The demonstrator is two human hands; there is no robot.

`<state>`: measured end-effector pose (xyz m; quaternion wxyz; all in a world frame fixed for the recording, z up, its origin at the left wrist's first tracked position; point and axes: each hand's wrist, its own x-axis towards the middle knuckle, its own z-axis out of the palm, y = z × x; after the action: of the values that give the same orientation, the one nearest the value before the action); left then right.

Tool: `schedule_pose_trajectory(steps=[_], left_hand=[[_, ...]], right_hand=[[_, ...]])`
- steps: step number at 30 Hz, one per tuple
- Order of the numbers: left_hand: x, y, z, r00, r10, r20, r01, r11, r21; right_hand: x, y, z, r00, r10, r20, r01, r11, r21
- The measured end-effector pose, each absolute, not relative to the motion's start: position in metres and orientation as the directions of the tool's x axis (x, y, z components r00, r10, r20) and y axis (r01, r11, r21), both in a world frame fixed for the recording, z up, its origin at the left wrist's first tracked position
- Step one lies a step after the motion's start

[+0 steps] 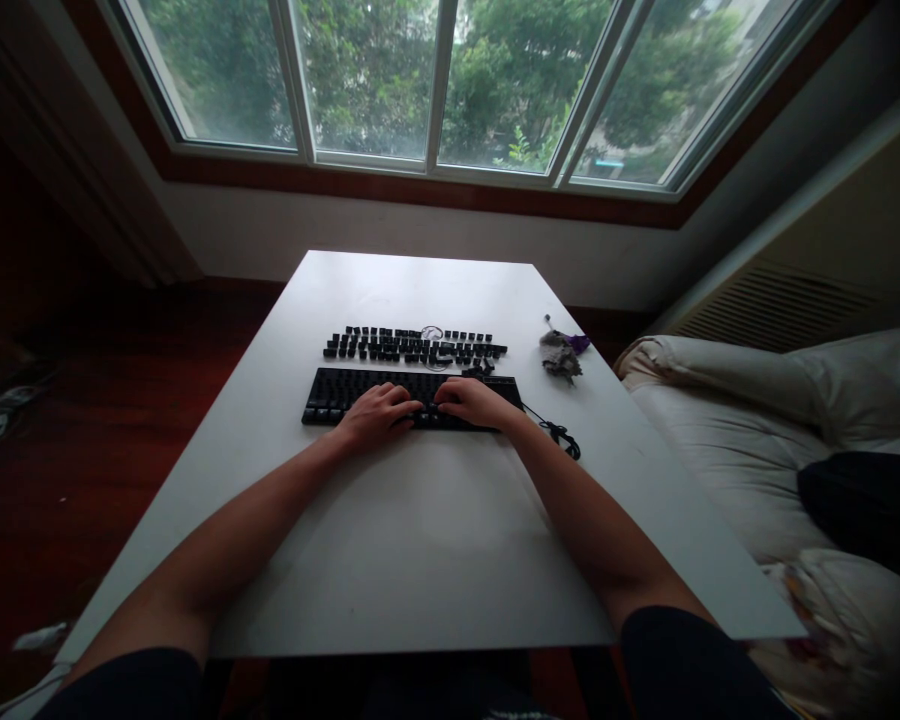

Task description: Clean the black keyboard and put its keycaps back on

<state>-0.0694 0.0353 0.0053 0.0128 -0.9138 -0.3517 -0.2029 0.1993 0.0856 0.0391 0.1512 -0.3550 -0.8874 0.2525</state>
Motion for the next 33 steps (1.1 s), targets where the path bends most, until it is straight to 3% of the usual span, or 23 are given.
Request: schedule_pose_trajectory(steps=[9,18,23,26,29,33], left_hand=[[-0.069,0.035,0.006,0.675,0.638,0.37,0.648,-0.753,0.118],[-0.068,0.033,0.008,0.675,0.642,0.364,0.658,-0.747,0.096],[-0.066,0.03,0.007,0.687,0.638,0.348,0.659,-0.749,0.072],[-0.065,0.03,0.005,0.695,0.629,0.347,0.65,-0.757,0.068],[-0.065,0.03,0.004,0.702,0.623,0.344,0.643,-0.763,0.069],[-0.064,0.031,0.006,0.709,0.626,0.324,0.643,-0.763,0.067]], right_hand=[[0.196,0.083,0.038,-0.744,0.66,0.103,0.55,0.693,-0.466],[0.2,0.082,0.044,-0.721,0.691,0.05,0.552,0.616,-0.562],[0.199,0.082,0.047,-0.604,0.791,0.093,0.551,0.499,-0.669],[0.191,0.078,0.049,-0.561,0.816,0.139,0.418,0.424,-0.803],[0.181,0.071,0.051,-0.56,0.818,0.134,0.167,0.27,-0.948],[0.17,0.063,0.045,-0.539,0.834,0.117,-0.089,0.081,-0.993]])
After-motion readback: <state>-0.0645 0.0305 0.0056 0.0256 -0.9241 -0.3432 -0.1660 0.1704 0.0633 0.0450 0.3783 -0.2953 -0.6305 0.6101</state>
